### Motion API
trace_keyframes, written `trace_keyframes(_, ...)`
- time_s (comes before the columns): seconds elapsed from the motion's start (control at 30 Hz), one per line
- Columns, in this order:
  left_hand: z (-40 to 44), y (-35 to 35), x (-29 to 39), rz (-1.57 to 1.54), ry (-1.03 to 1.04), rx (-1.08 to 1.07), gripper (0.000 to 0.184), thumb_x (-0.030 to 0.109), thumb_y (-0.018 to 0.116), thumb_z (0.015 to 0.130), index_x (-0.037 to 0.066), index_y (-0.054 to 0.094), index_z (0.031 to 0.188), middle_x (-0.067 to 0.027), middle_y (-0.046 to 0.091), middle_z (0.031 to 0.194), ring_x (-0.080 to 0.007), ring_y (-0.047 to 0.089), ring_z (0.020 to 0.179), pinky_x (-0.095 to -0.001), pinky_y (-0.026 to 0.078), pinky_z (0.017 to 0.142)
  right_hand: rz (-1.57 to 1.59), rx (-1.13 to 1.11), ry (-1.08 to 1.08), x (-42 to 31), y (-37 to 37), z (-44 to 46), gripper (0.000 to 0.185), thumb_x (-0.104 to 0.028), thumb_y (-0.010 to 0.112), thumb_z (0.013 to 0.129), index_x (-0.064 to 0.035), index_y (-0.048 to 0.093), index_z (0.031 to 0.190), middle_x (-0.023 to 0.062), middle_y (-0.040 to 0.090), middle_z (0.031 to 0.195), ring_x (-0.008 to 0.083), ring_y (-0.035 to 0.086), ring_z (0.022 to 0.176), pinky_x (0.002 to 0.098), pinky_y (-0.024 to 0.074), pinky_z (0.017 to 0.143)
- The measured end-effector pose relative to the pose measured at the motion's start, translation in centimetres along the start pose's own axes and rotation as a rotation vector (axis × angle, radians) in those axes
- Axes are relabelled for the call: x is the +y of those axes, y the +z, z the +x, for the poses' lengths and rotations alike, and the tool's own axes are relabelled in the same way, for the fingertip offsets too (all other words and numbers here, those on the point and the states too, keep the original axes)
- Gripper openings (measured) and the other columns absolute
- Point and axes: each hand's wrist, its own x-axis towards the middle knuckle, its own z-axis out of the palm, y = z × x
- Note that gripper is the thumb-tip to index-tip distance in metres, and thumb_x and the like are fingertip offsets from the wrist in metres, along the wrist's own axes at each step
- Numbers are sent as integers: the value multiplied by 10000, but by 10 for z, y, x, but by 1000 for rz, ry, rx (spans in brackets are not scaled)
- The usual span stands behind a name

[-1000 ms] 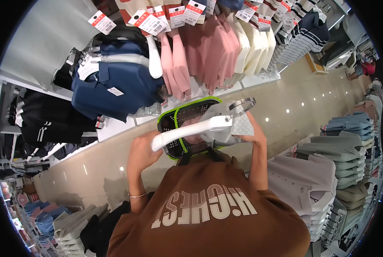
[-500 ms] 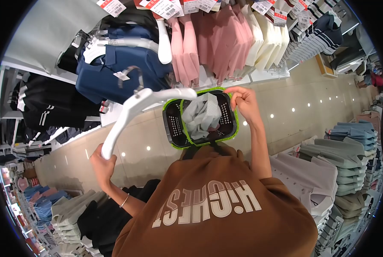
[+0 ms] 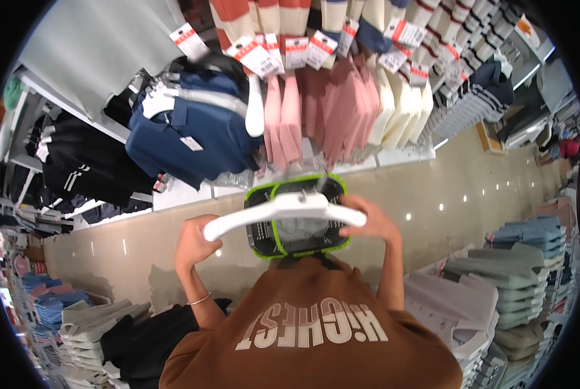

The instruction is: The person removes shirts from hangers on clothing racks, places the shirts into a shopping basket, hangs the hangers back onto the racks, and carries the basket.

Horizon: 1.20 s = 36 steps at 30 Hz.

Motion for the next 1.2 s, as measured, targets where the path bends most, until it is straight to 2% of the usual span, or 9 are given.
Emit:
trace_keyframes(0.1,27,11,20,-21,52,-25,315,16,603,530,-25,637,840,-172,612,693,-250,606,643,-302,473,651,-183,124,138,-8,-11,-16,457,-252,777,590,10,632,935,153,641,807,241,626,754,339,481,708)
trace_keyframes(0.23,54,27,35,-16,4,-86,341,16,631,537,-32,640,874,-166,634,752,-233,628,692,-296,481,695,-307,328,245,2,-22,-27,296,-156,695,598,34,627,815,168,597,662,256,601,618,346,468,612)
trace_keyframes(0.33,70,55,9,-205,234,226,378,-34,635,594,-29,622,972,-97,638,860,-152,597,778,-266,477,702,-287,438,248,14,-32,-33,232,-118,649,596,47,600,751,170,564,608,255,569,551,345,449,559)
trace_keyframes(0.4,81,73,-12,-744,32,348,385,-76,608,714,-10,566,1091,-76,589,1039,-116,554,931,-247,468,778,-301,559,269,25,-41,-41,209,-112,637,598,54,577,710,154,549,580,234,547,518,341,435,529)
trace_keyframes(0.5,72,94,-49,-581,-92,356,319,-2,607,759,-15,572,1076,-67,614,945,-108,572,843,-237,472,733,-145,690,352,48,-63,-60,188,-102,623,606,52,539,672,110,517,540,191,513,484,327,410,485)
trace_keyframes(0.6,53,158,-134,-558,-237,76,290,85,611,774,-11,591,1047,-48,632,834,-116,588,722,-236,477,652,45,835,335,50,-78,-72,142,-86,606,609,14,528,674,39,490,546,127,501,492,285,402,450)
trace_keyframes(0.77,-40,277,-205,-257,-423,-359,119,97,595,755,1,624,820,-38,605,676,-118,548,583,-274,456,528,-152,1027,356,64,-98,-86,181,-99,614,619,37,540,712,82,516,569,166,521,510,310,412,486)
trace_keyframes(1.13,-72,322,-182,-665,-412,-171,108,100,585,740,3,632,733,-17,588,669,-111,535,586,-264,438,532,-268,1188,402,63,-67,-47,241,-118,625,609,48,557,771,172,565,672,256,545,605,370,439,598)
trace_keyframes(1.2,-54,341,-195,-927,-751,-203,118,106,582,736,4,636,715,-12,583,668,-109,535,594,-260,436,542,-340,1266,390,70,-69,-51,238,-117,629,611,48,552,765,180,566,677,263,549,603,369,441,597)
